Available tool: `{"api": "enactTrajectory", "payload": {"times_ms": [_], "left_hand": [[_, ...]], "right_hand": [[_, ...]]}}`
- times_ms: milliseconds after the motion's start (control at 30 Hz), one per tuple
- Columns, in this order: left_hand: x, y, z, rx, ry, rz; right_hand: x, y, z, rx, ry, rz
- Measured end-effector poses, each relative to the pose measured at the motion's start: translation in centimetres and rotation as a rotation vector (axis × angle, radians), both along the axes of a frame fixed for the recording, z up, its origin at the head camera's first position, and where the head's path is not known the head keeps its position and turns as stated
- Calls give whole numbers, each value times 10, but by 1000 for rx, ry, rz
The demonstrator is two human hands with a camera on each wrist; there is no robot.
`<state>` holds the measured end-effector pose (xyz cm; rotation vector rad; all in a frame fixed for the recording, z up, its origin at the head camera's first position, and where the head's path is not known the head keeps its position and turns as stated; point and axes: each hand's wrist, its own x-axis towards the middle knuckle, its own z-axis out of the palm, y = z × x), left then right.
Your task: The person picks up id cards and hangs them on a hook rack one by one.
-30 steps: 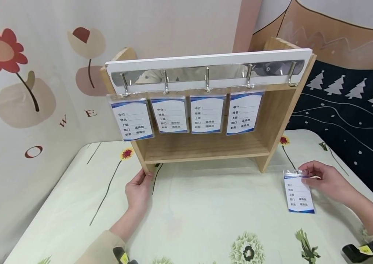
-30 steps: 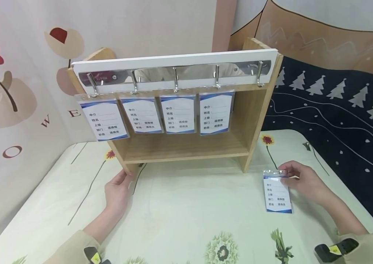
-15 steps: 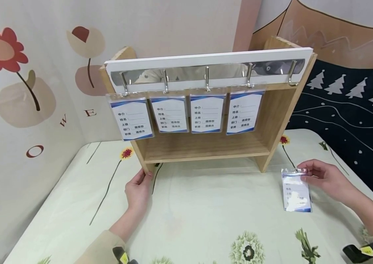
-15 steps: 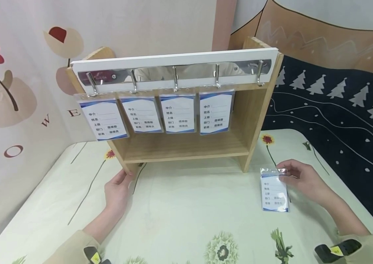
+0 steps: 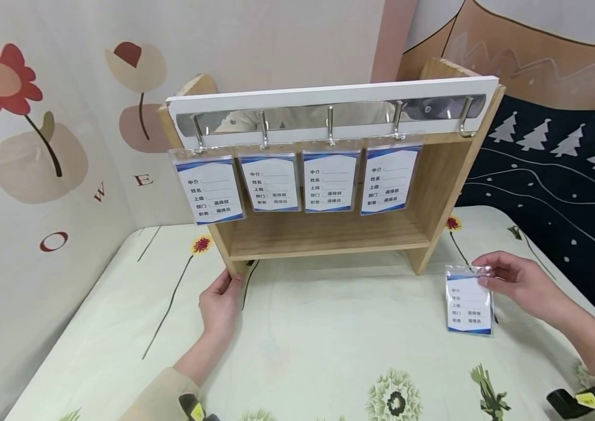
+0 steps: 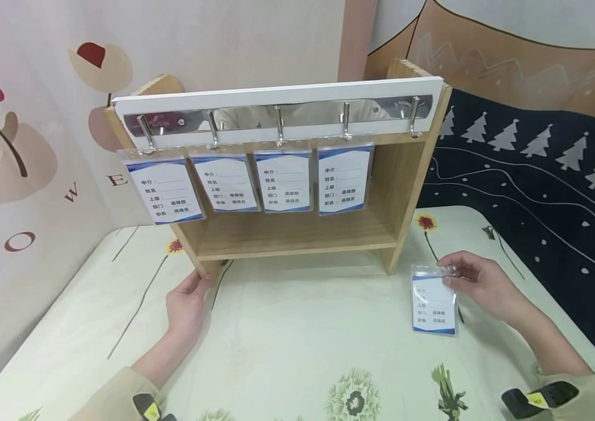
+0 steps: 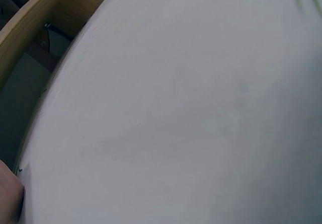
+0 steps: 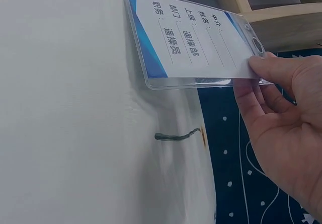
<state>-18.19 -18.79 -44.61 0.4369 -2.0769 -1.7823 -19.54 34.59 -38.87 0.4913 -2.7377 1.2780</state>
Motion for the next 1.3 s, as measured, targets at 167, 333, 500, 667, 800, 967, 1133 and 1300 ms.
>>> {"api": "enactTrajectory", "payload": {"times_ms": [167, 333, 500, 667, 800, 967, 1133, 1300], "left_hand": [[0, 1, -1, 8, 6, 3], [-1, 0, -2, 12, 11, 0], [-2, 0, -3, 11, 12, 4], [-2, 0, -2, 13, 17, 5], [-1, 0, -1, 10, 13, 2], [-1, 0, -1, 7, 5, 5], [-1, 0, -1, 10, 4, 6], [-1, 1, -2, 13, 8, 8]], "right_hand": [[0, -1, 3, 11, -15, -25], [0, -1, 7, -2, -40, -31], [2, -3, 13, -17, -4, -34], [2, -7, 22, -9, 30, -33], [1, -11, 28, 1, 44, -27], [-1, -15, 35, -27, 68, -13], [-2, -19, 43, -15, 89, -18], [-3, -24, 52, -2, 122, -24]]}}
